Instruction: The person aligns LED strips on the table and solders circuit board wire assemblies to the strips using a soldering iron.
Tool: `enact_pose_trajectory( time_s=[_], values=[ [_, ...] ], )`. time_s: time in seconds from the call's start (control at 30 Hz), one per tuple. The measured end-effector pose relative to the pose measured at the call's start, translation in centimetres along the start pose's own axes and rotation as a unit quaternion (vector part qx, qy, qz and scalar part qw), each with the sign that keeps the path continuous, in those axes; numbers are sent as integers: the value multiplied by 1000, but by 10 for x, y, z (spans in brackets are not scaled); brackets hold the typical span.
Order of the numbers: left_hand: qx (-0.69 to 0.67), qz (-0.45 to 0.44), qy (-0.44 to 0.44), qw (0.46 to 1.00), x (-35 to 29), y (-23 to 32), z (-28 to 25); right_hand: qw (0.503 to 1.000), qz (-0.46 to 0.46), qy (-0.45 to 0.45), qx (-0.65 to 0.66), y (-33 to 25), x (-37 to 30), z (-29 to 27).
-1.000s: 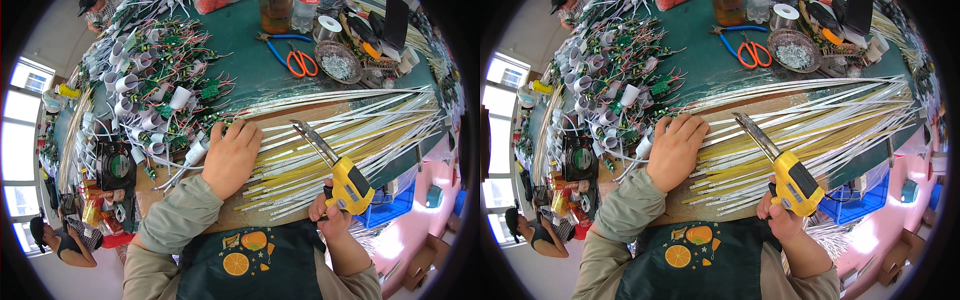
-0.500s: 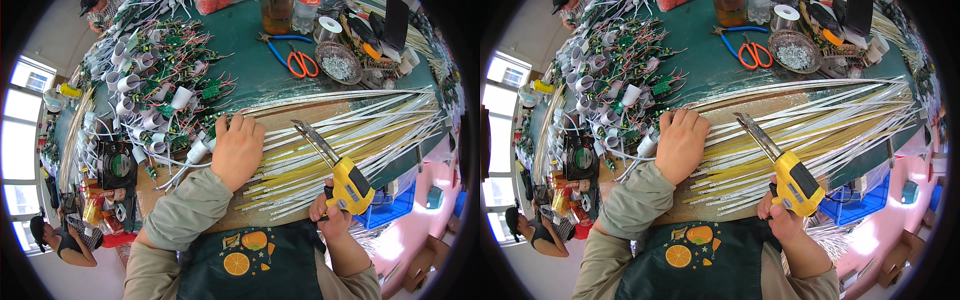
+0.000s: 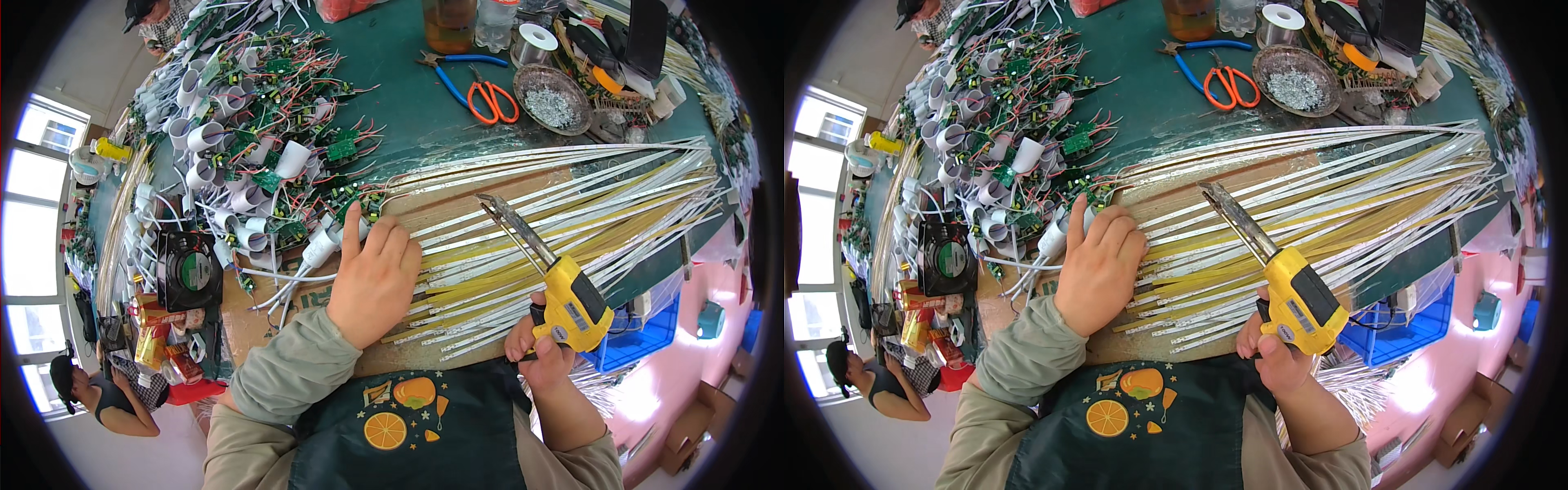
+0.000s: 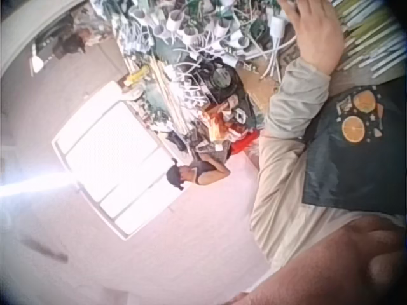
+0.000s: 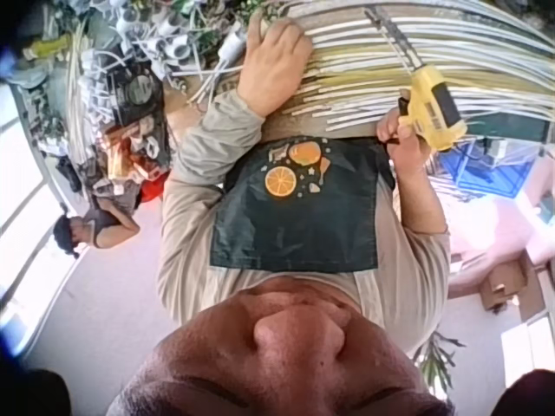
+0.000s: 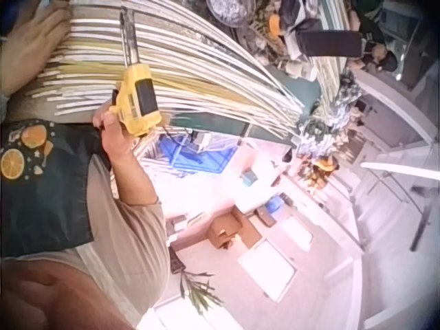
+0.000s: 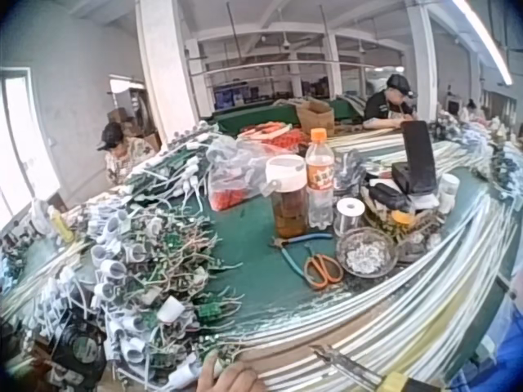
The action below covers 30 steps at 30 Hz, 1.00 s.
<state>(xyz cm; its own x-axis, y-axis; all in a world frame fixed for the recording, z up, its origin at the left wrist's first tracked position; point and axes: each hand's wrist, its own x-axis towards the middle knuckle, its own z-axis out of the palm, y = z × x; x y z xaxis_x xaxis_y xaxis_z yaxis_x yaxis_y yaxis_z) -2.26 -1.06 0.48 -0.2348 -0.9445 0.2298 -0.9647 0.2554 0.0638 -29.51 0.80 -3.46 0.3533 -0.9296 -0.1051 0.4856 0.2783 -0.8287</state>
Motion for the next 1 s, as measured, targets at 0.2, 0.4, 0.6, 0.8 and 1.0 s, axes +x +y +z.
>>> enact_pose_trajectory(
  time_s=[0.2,0.4,0.6,0.8,1.0],
  values=[
    [-43,38,29,998,-9,-12,-7,1000,1,5,21,2,-2,-3],
    [-2,4,27,1000,-24,-13,-17,1000,0,-1,17,1,-1,-4],
    [11,-27,47,998,-32,-28,-10,1000,5,12,7,3,-2,-4],
    [-7,-40,72,997,-27,-28,-4,1000,-11,7,-11,6,-2,-5],
    [-34,-15,68,997,-28,-25,-13,999,-29,14,-7,10,-1,-12]
  ],
)
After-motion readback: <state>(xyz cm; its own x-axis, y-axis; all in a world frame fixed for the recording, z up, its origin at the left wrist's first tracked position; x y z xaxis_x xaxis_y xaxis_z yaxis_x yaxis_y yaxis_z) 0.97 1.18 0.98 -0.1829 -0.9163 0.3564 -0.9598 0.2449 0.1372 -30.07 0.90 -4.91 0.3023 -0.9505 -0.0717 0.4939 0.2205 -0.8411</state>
